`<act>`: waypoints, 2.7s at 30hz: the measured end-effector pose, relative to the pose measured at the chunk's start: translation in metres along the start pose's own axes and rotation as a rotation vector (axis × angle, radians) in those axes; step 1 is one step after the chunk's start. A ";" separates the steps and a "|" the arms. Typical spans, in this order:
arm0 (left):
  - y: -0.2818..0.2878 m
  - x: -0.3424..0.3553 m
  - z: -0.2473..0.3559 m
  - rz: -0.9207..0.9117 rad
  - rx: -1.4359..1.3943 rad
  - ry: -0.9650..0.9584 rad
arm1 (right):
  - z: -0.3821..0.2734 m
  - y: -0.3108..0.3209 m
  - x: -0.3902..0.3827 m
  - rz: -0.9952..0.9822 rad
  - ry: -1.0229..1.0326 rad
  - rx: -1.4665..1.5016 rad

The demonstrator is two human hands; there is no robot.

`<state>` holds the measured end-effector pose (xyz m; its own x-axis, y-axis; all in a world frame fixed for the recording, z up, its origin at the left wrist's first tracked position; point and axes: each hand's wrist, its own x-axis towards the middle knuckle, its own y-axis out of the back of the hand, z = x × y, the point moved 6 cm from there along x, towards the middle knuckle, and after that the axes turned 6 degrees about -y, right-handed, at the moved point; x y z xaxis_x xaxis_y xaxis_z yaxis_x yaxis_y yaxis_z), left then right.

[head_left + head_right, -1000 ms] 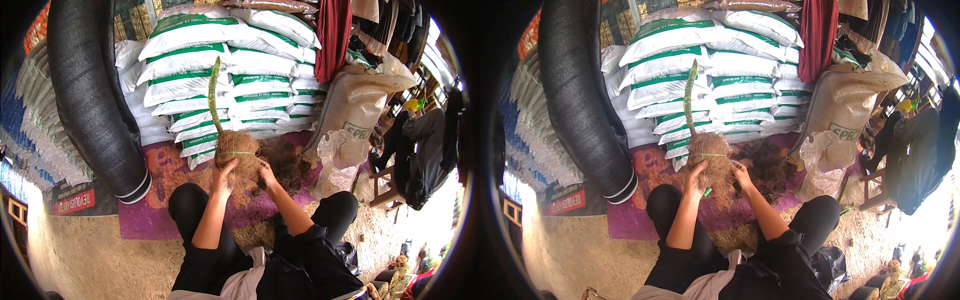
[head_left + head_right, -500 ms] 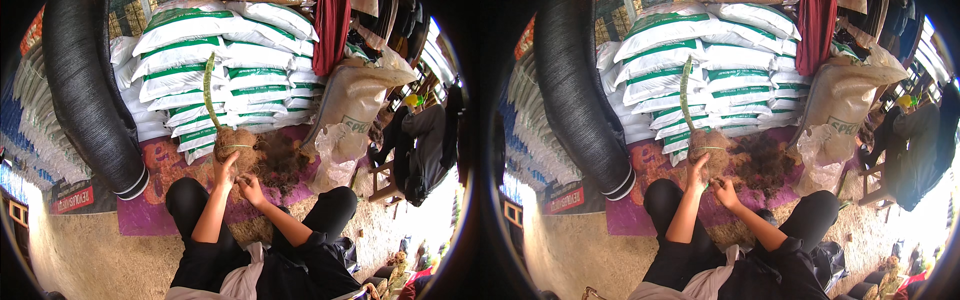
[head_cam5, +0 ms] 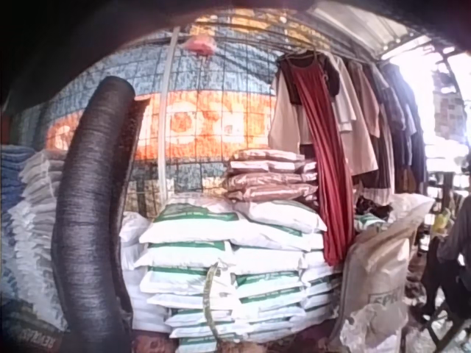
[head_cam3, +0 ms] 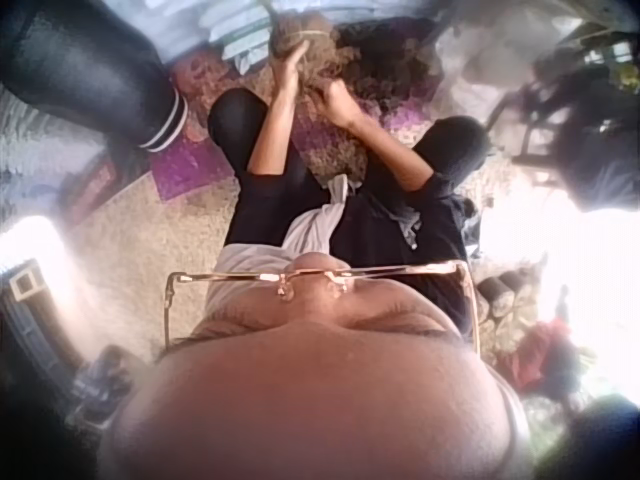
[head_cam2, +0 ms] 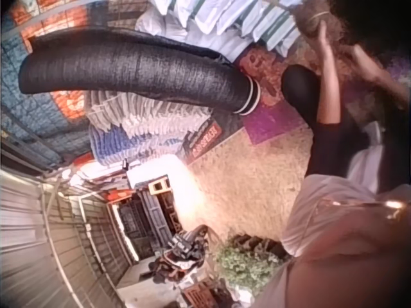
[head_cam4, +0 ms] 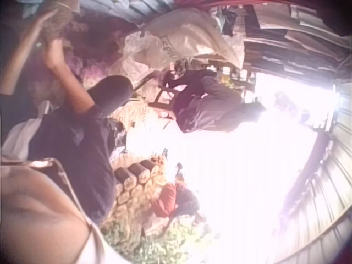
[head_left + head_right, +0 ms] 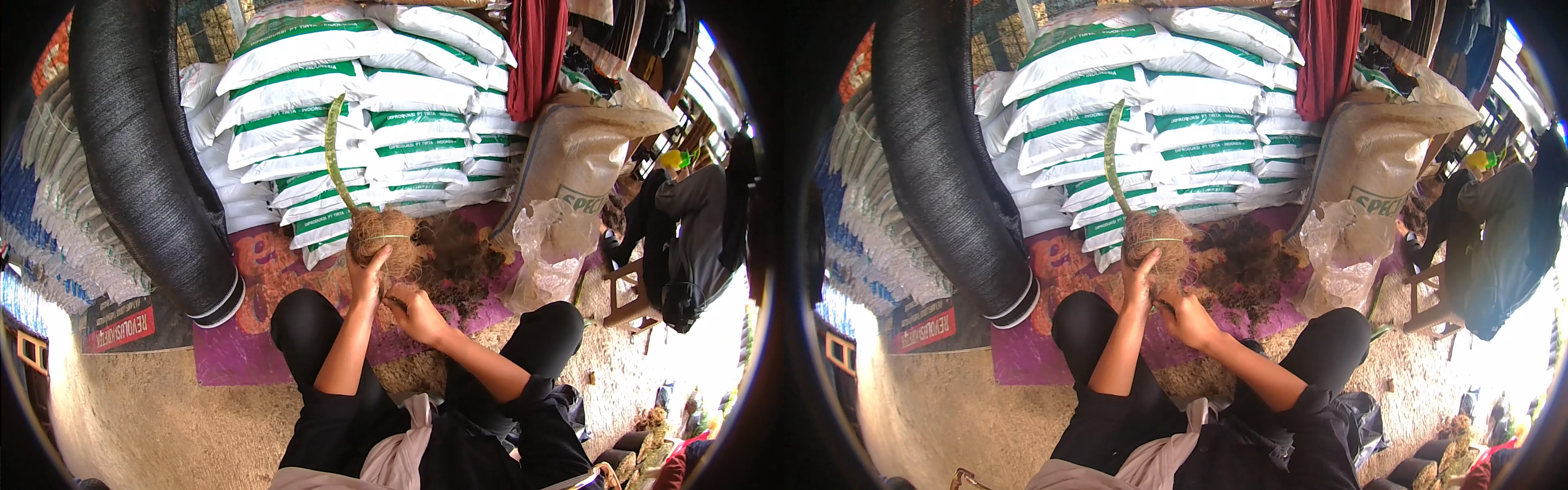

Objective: The person sits on a mat and ties a small plant's root ball with green string. They wrap the string around the roots multiple times, adjust the tension, and secure the bundle.

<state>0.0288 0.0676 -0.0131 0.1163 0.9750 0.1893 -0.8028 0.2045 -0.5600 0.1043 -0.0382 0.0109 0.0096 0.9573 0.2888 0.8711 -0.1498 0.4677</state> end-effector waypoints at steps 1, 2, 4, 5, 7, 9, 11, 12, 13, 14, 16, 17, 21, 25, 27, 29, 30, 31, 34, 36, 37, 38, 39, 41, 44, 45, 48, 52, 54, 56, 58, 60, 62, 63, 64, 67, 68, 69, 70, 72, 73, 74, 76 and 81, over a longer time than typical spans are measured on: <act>-0.001 0.000 0.001 0.001 -0.010 0.005 | -0.004 0.001 -0.001 -0.047 -0.007 -0.023; -0.002 -0.002 0.002 0.002 -0.020 0.009 | -0.009 0.002 -0.002 -0.094 -0.013 -0.047; -0.006 -0.003 0.006 -0.004 -0.043 0.006 | -0.025 0.008 -0.002 -0.197 -0.012 -0.073; -0.008 -0.004 0.008 -0.011 -0.057 0.000 | -0.034 0.010 -0.001 -0.248 -0.012 -0.086; -0.006 -0.003 0.007 -0.017 -0.042 -0.018 | -0.054 0.017 0.000 -0.309 0.056 -0.073; 0.001 0.000 0.002 -0.014 0.014 -0.037 | -0.069 0.023 0.003 -0.372 0.125 -0.068; 0.005 -0.002 -0.003 0.015 0.043 -0.021 | -0.081 0.030 0.010 -0.435 0.192 -0.073; 0.004 -0.003 -0.004 0.027 0.057 -0.013 | -0.086 0.038 0.016 -0.427 0.212 -0.073; 0.006 -0.004 -0.006 0.025 0.040 -0.018 | -0.092 0.046 0.023 -0.422 0.236 -0.071; 0.008 -0.005 -0.007 0.023 0.024 -0.023 | -0.097 0.053 0.031 -0.418 0.260 -0.069; 0.005 -0.007 -0.007 0.020 -0.010 -0.015 | -0.095 0.067 0.048 -0.353 0.271 -0.129; 0.003 -0.009 -0.005 0.022 -0.028 -0.003 | -0.098 0.075 0.053 -0.341 0.298 -0.156; 0.004 -0.008 0.000 0.026 -0.026 -0.020 | -0.104 0.079 0.064 -0.389 0.289 -0.303; 0.002 -0.010 0.000 0.010 0.040 -0.032 | -0.100 0.083 0.076 -0.322 0.316 -0.513; 0.001 -0.011 0.000 0.001 0.073 -0.034 | -0.093 0.083 0.086 -0.268 0.357 -0.562; 0.000 -0.014 -0.002 0.028 0.011 0.010 | -0.086 0.084 0.095 -0.287 0.316 -0.587; -0.001 -0.017 -0.001 0.044 -0.020 0.034 | -0.084 0.084 0.098 -0.299 0.293 -0.598; -0.002 -0.018 0.000 0.058 -0.031 0.063 | -0.085 0.087 0.101 -0.300 0.283 -0.611; -0.003 -0.020 0.001 0.072 -0.064 0.094 | -0.080 0.091 0.105 -0.211 0.333 -0.551; -0.003 -0.019 0.001 0.033 -0.085 0.046 | -0.079 0.089 0.106 -0.218 0.329 -0.530; -0.002 -0.018 -0.001 0.031 -0.088 0.042 | -0.080 0.087 0.106 -0.222 0.325 -0.519; -0.001 -0.018 -0.003 0.028 -0.090 0.038 | -0.080 0.084 0.107 -0.238 0.316 -0.538; -0.002 -0.018 -0.002 0.022 -0.091 0.037 | -0.081 0.083 0.109 -0.251 0.305 -0.556; -0.003 -0.021 -0.001 0.039 -0.125 0.062 | -0.077 0.084 0.112 -0.258 0.294 -0.554; -0.009 -0.024 0.004 0.058 -0.110 0.101 | -0.067 0.088 0.116 -0.238 0.277 -0.520; -0.008 -0.024 0.006 0.069 -0.092 0.110 | -0.066 0.087 0.116 -0.240 0.266 -0.519; -0.008 -0.022 0.004 0.043 -0.124 0.040 | -0.068 0.084 0.117 -0.252 0.255 -0.511; -0.007 -0.023 0.003 0.044 -0.089 0.046 | -0.077 0.073 0.117 -0.247 0.324 -0.431; -0.006 -0.024 0.003 0.047 -0.045 0.075 | -0.077 0.069 0.119 -0.234 0.351 -0.422; -0.010 -0.025 0.005 0.045 -0.055 0.047 | -0.074 0.068 0.121 -0.218 0.369 -0.433; -0.011 -0.025 0.005 0.037 -0.062 0.033 | -0.072 0.070 0.123 -0.200 0.381 -0.464; -0.010 -0.024 0.004 0.026 -0.063 0.037 | -0.069 0.072 0.123 -0.211 0.345 -0.452; -0.010 -0.024 0.004 0.027 -0.048 0.048 | -0.069 0.073 0.123 -0.220 0.324 -0.460; -0.009 -0.024 0.004 0.029 -0.041 0.052 | -0.070 0.073 0.122 -0.224 0.321 -0.474; -0.008 -0.025 0.003 0.016 -0.035 0.060 | -0.070 0.073 0.122 -0.227 0.319 -0.487; -0.007 -0.024 0.003 -0.008 -0.036 0.056 | -0.076 0.075 0.123 -0.206 0.390 -0.568; -0.008 -0.023 0.002 -0.006 -0.046 0.035 | -0.075 0.074 0.125 -0.222 0.387 -0.650; -0.010 -0.022 0.004 -0.006 -0.056 0.016 | -0.072 0.075 0.128 -0.237 0.382 -0.732; -0.009 -0.023 0.003 0.009 -0.044 0.058 | -0.068 0.076 0.131 -0.252 0.376 -0.814; -0.008 -0.026 0.002 0.041 -0.019 0.138 | -0.069 0.081 0.136 -0.224 0.406 -0.841; -0.008 -0.025 0.001 0.038 -0.030 0.141 | -0.070 0.083 0.140 -0.209 0.423 -0.854; -0.007 -0.025 0.000 0.034 -0.041 0.144 | -0.069 0.086 0.145 -0.191 0.416 -0.891; -0.009 -0.024 -0.002 0.002 -0.071 0.130 | -0.070 0.093 0.154 -0.152 0.402 -0.968; -0.015 -0.023 -0.001 -0.081 -0.112 0.102 | -0.061 0.107 0.170 -0.116 0.339 -1.024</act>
<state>0.0385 0.0427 -0.0098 0.2414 0.9575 0.1579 -0.7187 0.2857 -0.6339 0.1689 0.0938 0.1608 -0.3192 0.8844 0.3405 0.0329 -0.3487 0.9367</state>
